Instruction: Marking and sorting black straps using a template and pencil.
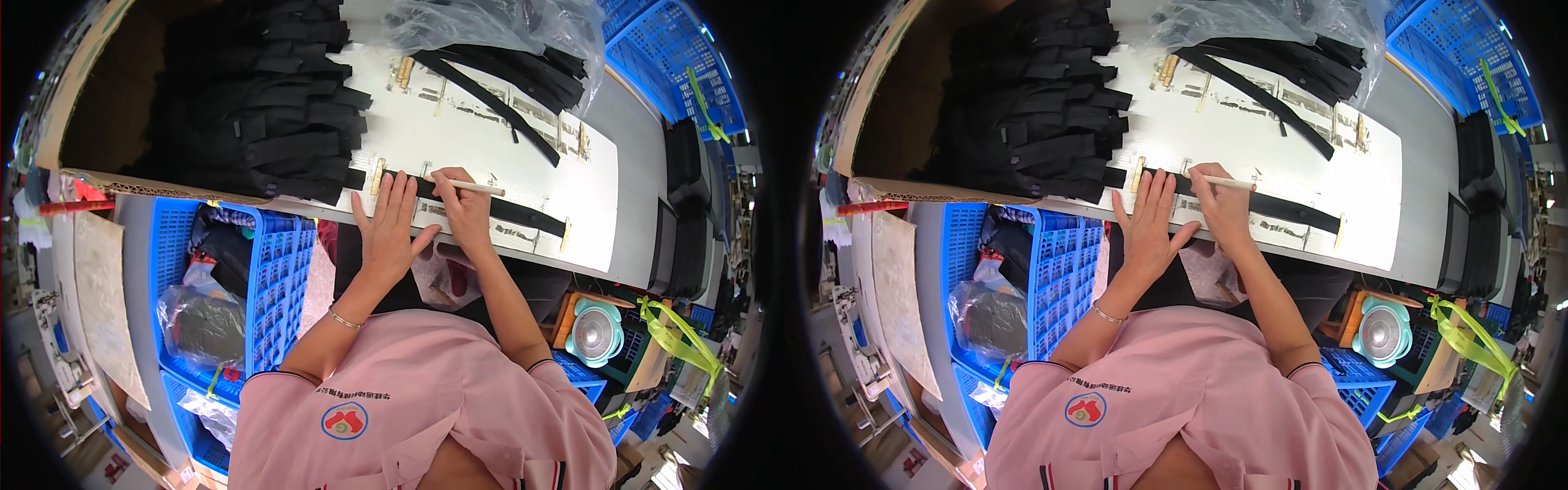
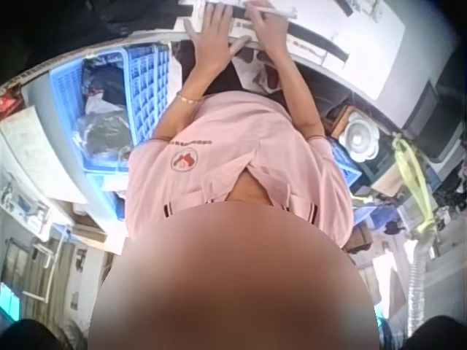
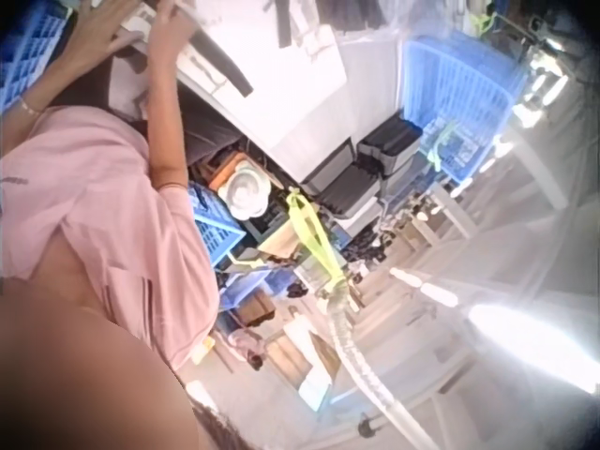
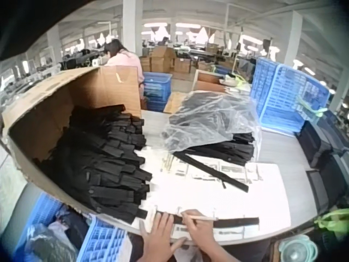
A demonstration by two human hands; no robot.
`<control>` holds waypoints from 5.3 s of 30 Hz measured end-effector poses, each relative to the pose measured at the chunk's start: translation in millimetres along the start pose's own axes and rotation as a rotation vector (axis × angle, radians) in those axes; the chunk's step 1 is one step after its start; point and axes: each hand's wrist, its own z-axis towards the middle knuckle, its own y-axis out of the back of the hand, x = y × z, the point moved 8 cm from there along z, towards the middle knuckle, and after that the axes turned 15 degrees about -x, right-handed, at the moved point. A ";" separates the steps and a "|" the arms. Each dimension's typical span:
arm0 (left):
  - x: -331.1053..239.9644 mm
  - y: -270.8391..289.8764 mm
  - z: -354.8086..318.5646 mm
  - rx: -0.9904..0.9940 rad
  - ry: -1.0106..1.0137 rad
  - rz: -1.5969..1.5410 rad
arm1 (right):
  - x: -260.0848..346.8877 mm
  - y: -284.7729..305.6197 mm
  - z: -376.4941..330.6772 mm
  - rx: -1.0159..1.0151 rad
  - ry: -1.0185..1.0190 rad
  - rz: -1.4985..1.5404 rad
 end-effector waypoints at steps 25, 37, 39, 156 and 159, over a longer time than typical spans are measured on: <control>-148.1 31.8 46.2 0.198 0.556 -1.315 | 66.7 125.9 -36.0 -0.129 -0.081 0.827; -185.9 27.9 76.1 0.120 0.586 -1.593 | 34.5 215.2 -65.6 -0.450 -0.183 0.548; -190.6 19.6 70.3 0.210 0.655 -1.618 | 44.0 225.8 -65.3 -0.466 -0.099 0.510; -192.9 -7.3 14.2 0.487 0.703 -1.396 | 58.3 203.9 -72.4 -0.129 -0.372 0.732; -192.3 -8.4 11.6 0.498 0.720 -1.420 | 54.1 202.1 -73.0 -0.152 -0.394 0.782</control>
